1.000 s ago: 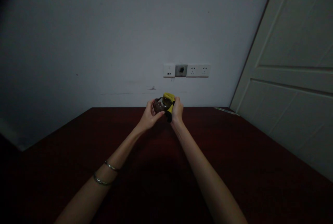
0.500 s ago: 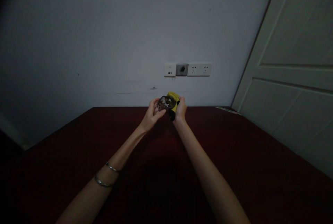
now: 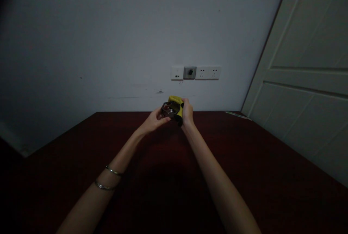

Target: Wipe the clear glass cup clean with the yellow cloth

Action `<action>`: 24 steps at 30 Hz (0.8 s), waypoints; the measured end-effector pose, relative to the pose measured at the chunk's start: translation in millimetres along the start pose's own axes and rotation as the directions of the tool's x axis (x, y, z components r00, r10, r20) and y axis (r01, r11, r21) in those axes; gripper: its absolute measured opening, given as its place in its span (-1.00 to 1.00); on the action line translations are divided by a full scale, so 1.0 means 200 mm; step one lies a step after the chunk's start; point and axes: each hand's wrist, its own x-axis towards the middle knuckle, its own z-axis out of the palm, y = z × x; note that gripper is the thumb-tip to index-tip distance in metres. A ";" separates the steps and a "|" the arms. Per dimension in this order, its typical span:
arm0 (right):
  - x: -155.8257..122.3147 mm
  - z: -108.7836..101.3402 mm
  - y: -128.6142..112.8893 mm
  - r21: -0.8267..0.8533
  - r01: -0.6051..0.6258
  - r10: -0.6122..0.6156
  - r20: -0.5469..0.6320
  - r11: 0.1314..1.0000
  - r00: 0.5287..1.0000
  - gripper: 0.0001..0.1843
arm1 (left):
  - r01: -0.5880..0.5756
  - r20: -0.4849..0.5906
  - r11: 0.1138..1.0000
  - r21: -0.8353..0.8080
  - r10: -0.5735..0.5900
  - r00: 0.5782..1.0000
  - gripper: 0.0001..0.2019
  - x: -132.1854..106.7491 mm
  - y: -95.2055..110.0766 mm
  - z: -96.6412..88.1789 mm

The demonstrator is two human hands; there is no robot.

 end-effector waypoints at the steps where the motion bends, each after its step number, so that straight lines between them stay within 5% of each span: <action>1: -0.01 0.01 0.00 -0.005 0.004 -0.004 -0.009 1.000 1.000 -0.79 | -0.009 -0.013 1.000 0.009 0.009 1.000 -0.44 0.00 0.00 0.00; 9: -0.08 0.08 -0.01 0.001 0.201 -0.201 -0.063 0.980 0.978 -0.76 | -0.115 -0.346 0.992 -0.049 0.092 0.934 -0.35 0.04 -0.06 0.10; 12: -0.06 0.08 0.00 0.015 0.198 -0.197 -0.046 0.980 0.979 -0.75 | -0.081 -0.395 0.996 -0.048 0.056 0.917 -0.31 0.04 -0.06 0.12; 18: 0.01 0.05 0.03 0.012 0.050 -0.050 0.004 0.999 0.999 -0.76 | -0.034 -0.342 0.999 0.013 0.036 0.939 -0.28 0.02 -0.03 0.11; 24: 0.05 -0.01 0.06 0.025 0.073 -0.073 0.018 0.997 0.997 -0.77 | 0.012 -0.120 0.997 -0.082 -0.022 0.993 -0.45 0.01 -0.01 0.07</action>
